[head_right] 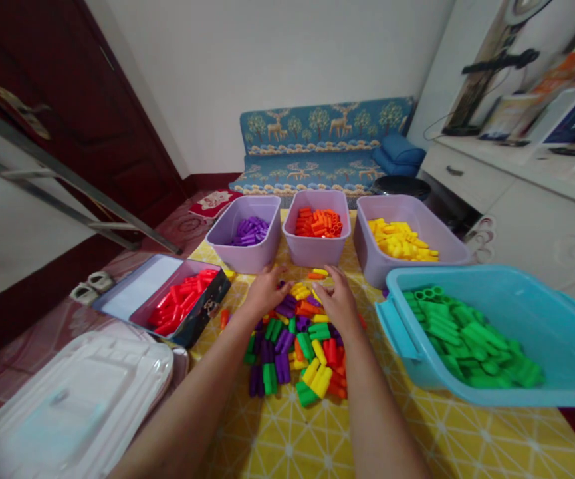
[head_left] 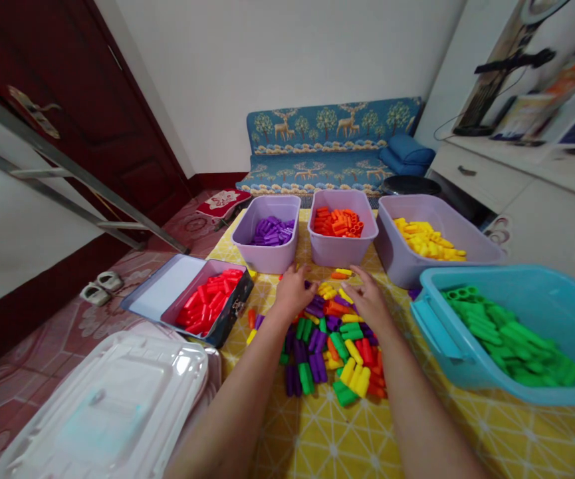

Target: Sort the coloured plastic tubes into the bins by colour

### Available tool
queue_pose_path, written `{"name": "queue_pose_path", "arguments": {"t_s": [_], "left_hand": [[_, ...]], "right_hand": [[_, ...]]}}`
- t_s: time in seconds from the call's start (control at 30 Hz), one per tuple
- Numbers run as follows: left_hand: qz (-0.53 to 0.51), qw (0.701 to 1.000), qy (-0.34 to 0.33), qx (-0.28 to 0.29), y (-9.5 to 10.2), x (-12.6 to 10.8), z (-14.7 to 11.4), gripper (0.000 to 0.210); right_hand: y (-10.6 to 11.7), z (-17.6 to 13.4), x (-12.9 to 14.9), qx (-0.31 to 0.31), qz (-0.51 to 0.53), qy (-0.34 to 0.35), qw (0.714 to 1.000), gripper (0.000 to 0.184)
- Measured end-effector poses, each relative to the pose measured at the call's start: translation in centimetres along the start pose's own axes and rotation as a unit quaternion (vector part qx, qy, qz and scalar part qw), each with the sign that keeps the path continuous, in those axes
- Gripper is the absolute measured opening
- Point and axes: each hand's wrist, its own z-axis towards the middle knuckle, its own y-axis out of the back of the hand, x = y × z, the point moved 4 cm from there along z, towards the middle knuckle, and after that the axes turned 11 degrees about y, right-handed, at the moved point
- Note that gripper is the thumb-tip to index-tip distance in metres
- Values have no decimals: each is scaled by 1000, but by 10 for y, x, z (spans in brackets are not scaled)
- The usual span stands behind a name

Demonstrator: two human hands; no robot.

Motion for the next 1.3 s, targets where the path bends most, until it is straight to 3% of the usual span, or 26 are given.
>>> {"name": "queue_pose_path", "arguments": {"t_s": [0.13,0.3,0.43,0.5,0.67,0.83,1.03,1.13,1.3], "left_hand": [[35,998,37,33,-6,1,6,41],[-16,998,22,61,-7,-2,9,30],[-2,999,-24,-29,-4,-4,6,24],[16,999,-27,-43,-6,-4,5,30],[3,999,-37,31,-15,-4,9,34],[-89,986,-83,114,-16,-8,6,34],[-141,969,-119,167,-6,-20,-12,30],[-209,964,-94,137,7,-18,-21,29],[-153,988,-28,-20,20,4,-34,24]], "right_hand": [[-2,-1,-8,23,10,-37,999,57],[-7,-2,-12,79,97,-88,988,54],[-8,-2,-20,55,97,-80,991,43],[-7,-1,-23,37,61,-58,996,45],[-10,0,-16,88,-24,15,996,48],[-15,-4,-5,139,-54,-9,989,48],[-15,-4,7,173,61,-19,983,29],[-8,-2,16,167,98,-37,980,29],[-2,-1,24,196,75,-44,977,33]]}}
